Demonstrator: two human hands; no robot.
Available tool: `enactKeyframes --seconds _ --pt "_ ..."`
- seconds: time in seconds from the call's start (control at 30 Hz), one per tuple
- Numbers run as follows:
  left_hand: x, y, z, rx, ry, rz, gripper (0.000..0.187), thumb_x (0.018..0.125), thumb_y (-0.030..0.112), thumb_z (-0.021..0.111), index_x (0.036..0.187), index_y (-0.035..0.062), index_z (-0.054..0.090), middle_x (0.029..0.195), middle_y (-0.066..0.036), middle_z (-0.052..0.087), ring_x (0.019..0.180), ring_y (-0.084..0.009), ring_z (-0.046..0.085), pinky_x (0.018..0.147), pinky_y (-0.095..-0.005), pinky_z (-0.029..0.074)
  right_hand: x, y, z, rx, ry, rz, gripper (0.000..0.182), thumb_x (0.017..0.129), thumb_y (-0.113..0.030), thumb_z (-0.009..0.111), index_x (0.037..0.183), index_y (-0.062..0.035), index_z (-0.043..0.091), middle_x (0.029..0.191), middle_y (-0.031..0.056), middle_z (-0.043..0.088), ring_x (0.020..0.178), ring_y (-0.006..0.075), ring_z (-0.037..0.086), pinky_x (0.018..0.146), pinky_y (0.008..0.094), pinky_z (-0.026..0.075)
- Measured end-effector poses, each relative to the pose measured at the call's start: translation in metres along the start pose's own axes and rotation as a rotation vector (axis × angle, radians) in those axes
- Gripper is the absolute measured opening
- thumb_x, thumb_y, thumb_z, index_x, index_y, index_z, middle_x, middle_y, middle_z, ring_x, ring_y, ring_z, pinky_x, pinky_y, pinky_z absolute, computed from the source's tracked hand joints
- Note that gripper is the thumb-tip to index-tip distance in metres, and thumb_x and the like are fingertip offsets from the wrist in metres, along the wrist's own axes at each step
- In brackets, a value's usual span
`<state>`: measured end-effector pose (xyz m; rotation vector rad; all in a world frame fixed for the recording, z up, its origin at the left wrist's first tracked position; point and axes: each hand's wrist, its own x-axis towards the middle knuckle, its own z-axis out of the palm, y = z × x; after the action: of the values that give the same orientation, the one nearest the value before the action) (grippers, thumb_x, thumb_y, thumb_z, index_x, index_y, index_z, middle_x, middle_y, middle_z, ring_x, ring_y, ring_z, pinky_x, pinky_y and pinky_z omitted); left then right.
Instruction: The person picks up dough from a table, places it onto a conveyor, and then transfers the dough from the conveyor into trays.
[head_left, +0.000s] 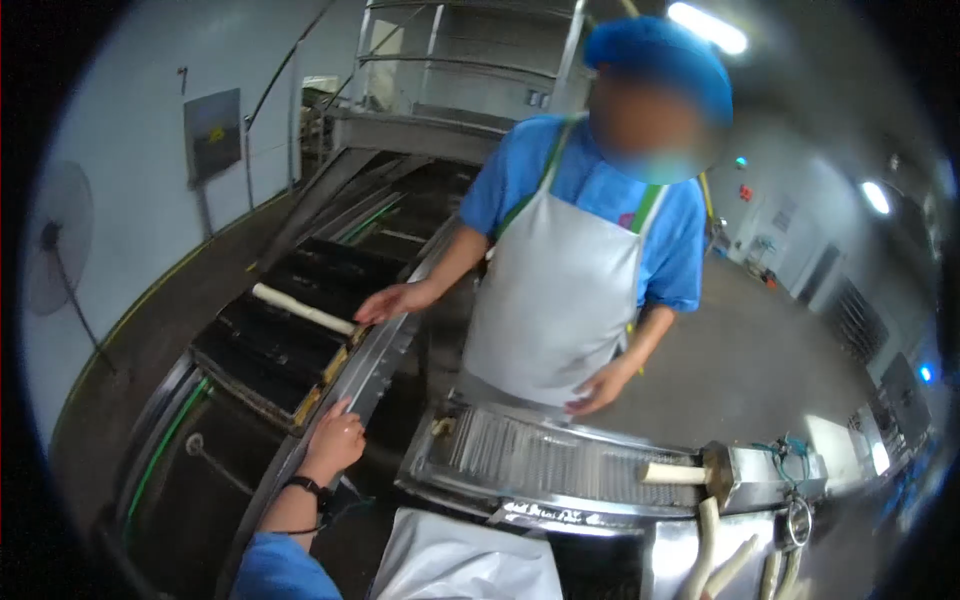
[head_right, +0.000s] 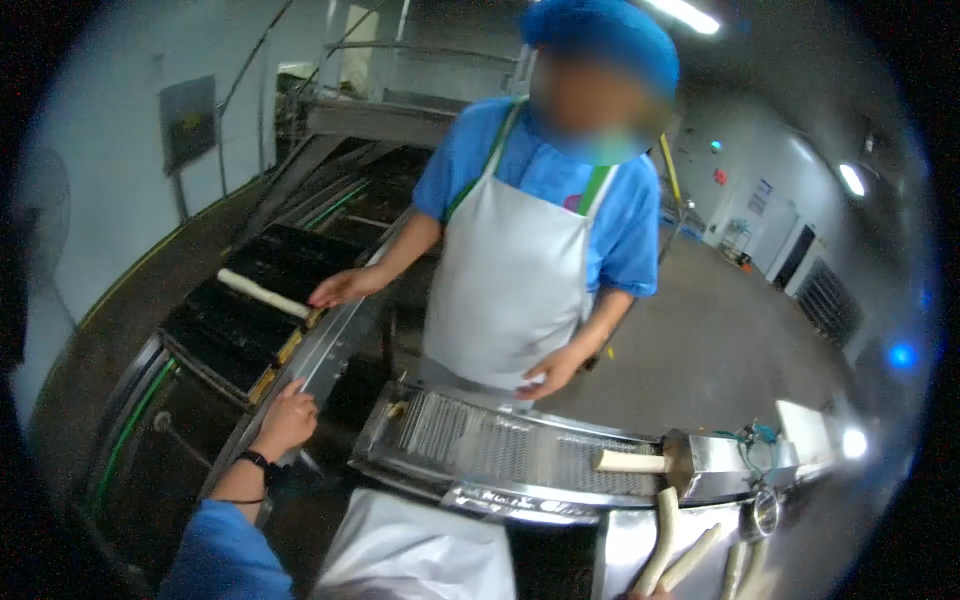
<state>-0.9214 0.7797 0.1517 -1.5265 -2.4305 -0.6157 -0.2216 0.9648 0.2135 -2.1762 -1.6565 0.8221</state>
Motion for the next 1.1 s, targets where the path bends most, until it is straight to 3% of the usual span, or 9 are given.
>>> enactKeyframes --seconds 0.07,0.27,0.4,0.6,0.7,0.8,0.87,0.97,1.1 --pt "0.003 0.01 -0.012 -0.044 -0.015 -0.033 0.014 0.075 0.01 0.062 0.084 0.0038 0.071 0.098 -0.012 0.066 0.12 -0.0316 0.051 0.104 -0.0435 0.04 -0.02 -0.047 -0.01 0.278 -0.203 0.136 0.064 0.074 -0.037 0.07 0.121 0.0043 0.056 0.094 0.0271 0.065 0.082 0.0393 0.064 0.07 0.0451 0.052" --pt "-0.006 0.029 -0.029 -0.715 0.151 -0.32 0.022 0.08 0.01 0.068 0.101 0.0043 0.069 0.11 -0.011 0.066 0.113 -0.0259 0.059 0.104 -0.0376 0.039 0.108 -0.105 0.027 0.412 -0.247 -0.532 0.059 0.066 -0.017 0.062 0.122 0.0006 0.054 0.09 0.0139 0.063 0.073 0.0265 0.062 0.063 0.0404 0.054" --pt "-0.019 0.026 -0.063 -1.012 0.121 -0.325 0.04 0.084 0.013 0.069 0.123 0.0077 0.06 0.129 -0.01 0.058 0.122 -0.0233 0.053 0.104 -0.0387 0.039 -0.04 -0.285 -0.019 0.701 -1.014 -0.453 0.056 0.071 -0.023 0.069 0.122 -0.0022 0.058 0.101 0.0191 0.064 0.082 0.0322 0.066 0.072 0.0406 0.055" --pt "-0.039 0.017 -0.149 -1.588 0.62 -0.741 0.079 0.09 0.051 0.056 0.151 0.0191 0.017 0.157 -0.009 0.017 0.141 -0.0327 0.024 0.111 -0.0482 0.027 -0.213 -0.462 0.065 0.573 -1.52 -0.848 0.086 0.073 -0.042 0.061 0.141 0.0053 0.037 0.129 0.0204 0.052 0.106 0.026 0.061 0.091 0.0323 0.05" --pt "-0.056 -0.055 -0.137 -1.704 0.73 -0.679 0.082 0.09 0.057 0.053 0.152 0.0207 0.014 0.153 -0.009 0.025 0.138 -0.0299 0.029 0.112 -0.0503 0.025 -0.207 -0.487 0.124 0.728 -1.809 -0.84 0.064 0.089 -0.016 0.065 0.145 -0.0051 0.036 0.129 0.0101 0.052 0.113 0.0169 0.053 0.097 0.0297 0.044" --pt "-0.082 -0.084 -0.142 -1.4 0.861 -1.166 0.072 0.092 0.046 0.056 0.146 0.0074 0.029 0.15 -0.012 0.029 0.137 -0.026 0.03 0.109 -0.039 0.033 -0.193 -0.463 0.114 0.671 -1.768 -0.871 0.066 0.087 -0.009 0.065 0.144 0.0001 0.034 0.144 0.016 0.039 0.131 0.0263 0.043 0.108 0.0379 0.04" --pt "-0.14 -0.169 -0.079 -1.318 0.605 -0.586 0.093 0.085 0.027 0.068 0.153 0.0122 0.007 0.152 -0.015 0.025 0.137 -0.0313 0.029 0.11 -0.044 0.03 -0.157 -0.433 0.1 0.654 -1.619 -0.818 0.059 0.087 -0.005 0.063 0.141 0.0017 0.039 0.143 0.0162 0.041 0.131 0.0257 0.043 0.108 0.0378 0.04" --pt "-0.104 -0.064 -0.141 -1.414 0.813 -1.124 0.095 0.079 0.011 0.064 0.154 0.013 0.005 0.147 -0.016 0.032 0.131 -0.0327 0.037 0.107 -0.0477 0.033 -0.083 -0.368 0.104 0.566 -1.225 -0.708 0.054 0.087 -0.012 0.064 0.136 0.0017 0.047 0.136 0.0172 0.05 0.125 0.0255 0.049 0.106 0.0365 0.041" --pt "-0.118 -0.024 -0.119 -1.42 0.752 -1.09 0.094 0.079 0.01 0.063 0.154 0.0152 0.006 0.149 -0.013 0.03 0.131 -0.0312 0.038 0.105 -0.0461 0.037 0.038 -0.22 0.114 0.427 -0.528 -0.522 0.051 0.084 -0.018 0.068 0.127 0.0041 0.053 0.113 0.0151 0.065 0.101 0.0193 0.061 0.087 0.0331 0.05"
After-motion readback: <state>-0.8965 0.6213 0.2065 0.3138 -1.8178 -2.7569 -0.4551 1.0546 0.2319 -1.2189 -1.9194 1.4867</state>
